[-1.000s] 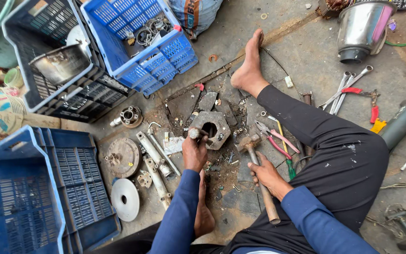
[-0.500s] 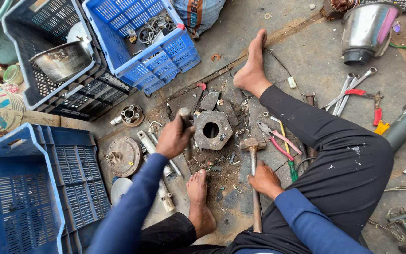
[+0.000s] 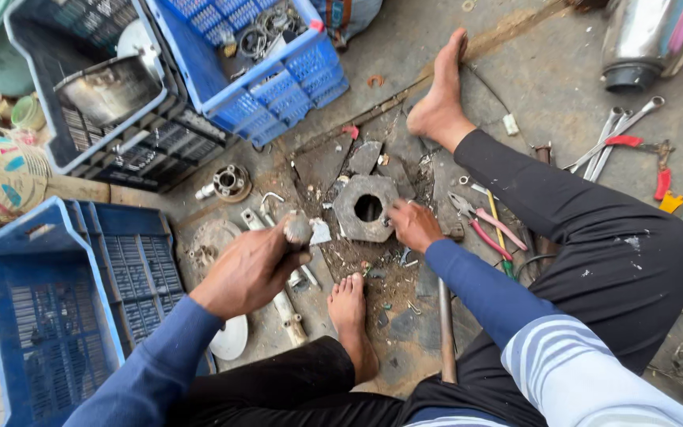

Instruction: The person sits on the floor and uses a hammer and chisel to work on a metal part held in a vise. They repeatedly strike the chisel to remove material or adjust the part, occasionally using pliers to reposition it.

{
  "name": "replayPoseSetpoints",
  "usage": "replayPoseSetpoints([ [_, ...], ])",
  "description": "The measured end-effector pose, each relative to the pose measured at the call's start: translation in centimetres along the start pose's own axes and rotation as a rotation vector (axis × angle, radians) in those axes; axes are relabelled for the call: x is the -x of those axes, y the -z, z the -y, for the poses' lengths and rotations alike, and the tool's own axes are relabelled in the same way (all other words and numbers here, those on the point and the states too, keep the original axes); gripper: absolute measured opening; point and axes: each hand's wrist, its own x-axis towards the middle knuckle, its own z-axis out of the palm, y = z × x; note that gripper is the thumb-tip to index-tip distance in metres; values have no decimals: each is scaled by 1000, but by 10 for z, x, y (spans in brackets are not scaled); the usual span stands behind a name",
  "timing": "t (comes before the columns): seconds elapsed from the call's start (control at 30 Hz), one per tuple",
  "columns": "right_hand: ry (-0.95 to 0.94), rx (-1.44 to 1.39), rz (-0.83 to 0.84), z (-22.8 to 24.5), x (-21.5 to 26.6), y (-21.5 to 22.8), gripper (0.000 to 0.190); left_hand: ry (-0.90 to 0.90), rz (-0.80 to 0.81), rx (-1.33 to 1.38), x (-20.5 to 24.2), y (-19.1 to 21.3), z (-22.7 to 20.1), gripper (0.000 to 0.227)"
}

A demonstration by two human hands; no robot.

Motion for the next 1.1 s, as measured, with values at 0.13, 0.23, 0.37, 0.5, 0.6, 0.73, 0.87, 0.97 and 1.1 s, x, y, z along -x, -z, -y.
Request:
replayPoseSetpoints([
  [0.13, -162, -276, -9, 0, -9, 19, 14, 105, -37, 54, -1, -5, 6, 29],
  [0.23, -221, -526, -26, 18, -11, 54, 14, 221, -78, 138, -7, -11, 10, 31],
  [0.37, -269, -723, -44, 64, -4, 120, 22, 422, -94, 524, -18, -20, 2, 21],
  [0.5, -159, -770, -163, 112, 17, 183, 21, 393, -109, 593, -29, -21, -23, 25],
  [0.6, -192, -853, -178, 134, 28, 211, 24, 400, -72, 525, -36, -17, -44, 32],
  [0.73, -225, -1021, -192, 149, 40, 223, 25, 169, -143, 531, -39, -13, -67, 34],
  [0.87, -235, -1053, -221, 155, 46, 223, 24, 67, -191, 514, -42, -18, -77, 25],
  [0.97, -224, -1103, -247, 157, 49, 220, 23, 141, -193, 518, -40, -22, -75, 24],
  [1.1, -263, -1151, -244, 159, 49, 218, 23, 160, -174, 628, -37, -27, -71, 24],
])
